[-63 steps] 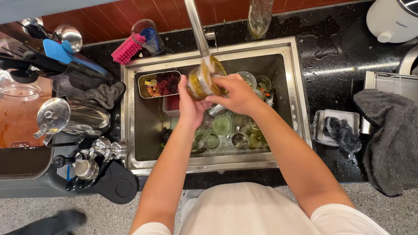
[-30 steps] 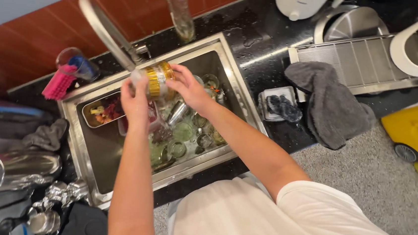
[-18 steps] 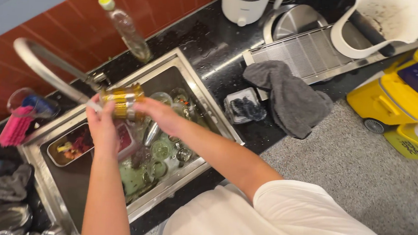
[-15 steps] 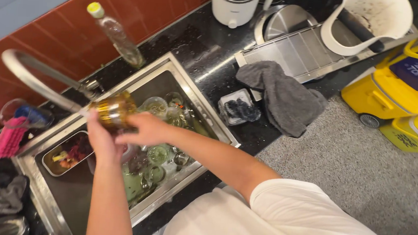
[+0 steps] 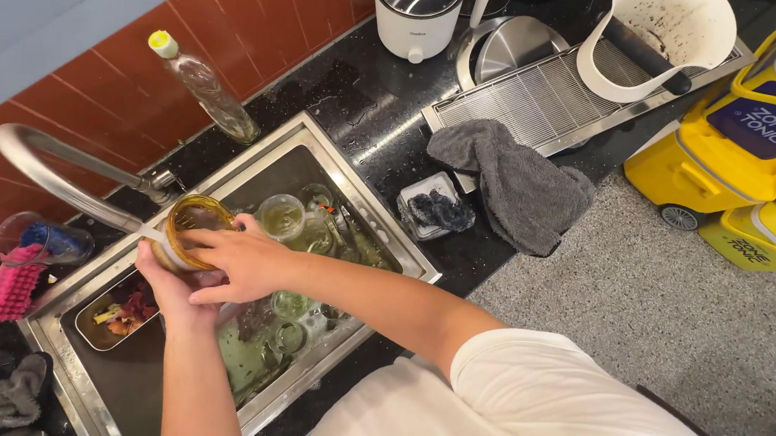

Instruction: Washing glasses and a pitcher in a kitchen sink.

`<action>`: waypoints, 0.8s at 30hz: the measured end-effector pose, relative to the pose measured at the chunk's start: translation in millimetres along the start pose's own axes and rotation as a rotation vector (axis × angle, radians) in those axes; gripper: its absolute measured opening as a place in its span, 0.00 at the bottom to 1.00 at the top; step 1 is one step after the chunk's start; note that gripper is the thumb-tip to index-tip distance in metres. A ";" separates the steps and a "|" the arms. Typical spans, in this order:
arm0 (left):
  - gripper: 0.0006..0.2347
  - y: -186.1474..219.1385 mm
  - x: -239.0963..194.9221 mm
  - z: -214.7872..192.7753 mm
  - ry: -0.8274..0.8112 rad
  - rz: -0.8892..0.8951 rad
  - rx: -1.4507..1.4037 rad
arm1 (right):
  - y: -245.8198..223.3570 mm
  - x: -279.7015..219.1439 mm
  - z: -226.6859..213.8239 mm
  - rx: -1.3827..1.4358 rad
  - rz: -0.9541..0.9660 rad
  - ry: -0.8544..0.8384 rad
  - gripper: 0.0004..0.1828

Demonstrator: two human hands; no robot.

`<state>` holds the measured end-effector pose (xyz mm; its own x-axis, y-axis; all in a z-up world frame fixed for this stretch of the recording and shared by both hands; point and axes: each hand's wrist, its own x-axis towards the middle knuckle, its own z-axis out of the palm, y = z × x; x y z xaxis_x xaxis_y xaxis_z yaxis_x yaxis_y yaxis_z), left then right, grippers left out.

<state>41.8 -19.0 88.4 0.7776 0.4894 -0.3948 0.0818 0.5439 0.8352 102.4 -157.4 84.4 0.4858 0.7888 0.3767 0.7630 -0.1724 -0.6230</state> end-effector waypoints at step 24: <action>0.29 -0.8 2.1 -19.1 -0.157 0.020 -0.592 | -12.0 -31.1 -20.0 0.097 -0.101 0.281 0.27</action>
<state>31.5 -5.3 79.6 0.8616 0.4218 -0.2824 -0.2593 0.8440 0.4695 86.7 -191.6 93.8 0.5185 0.6031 0.6062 0.7759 -0.0339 -0.6299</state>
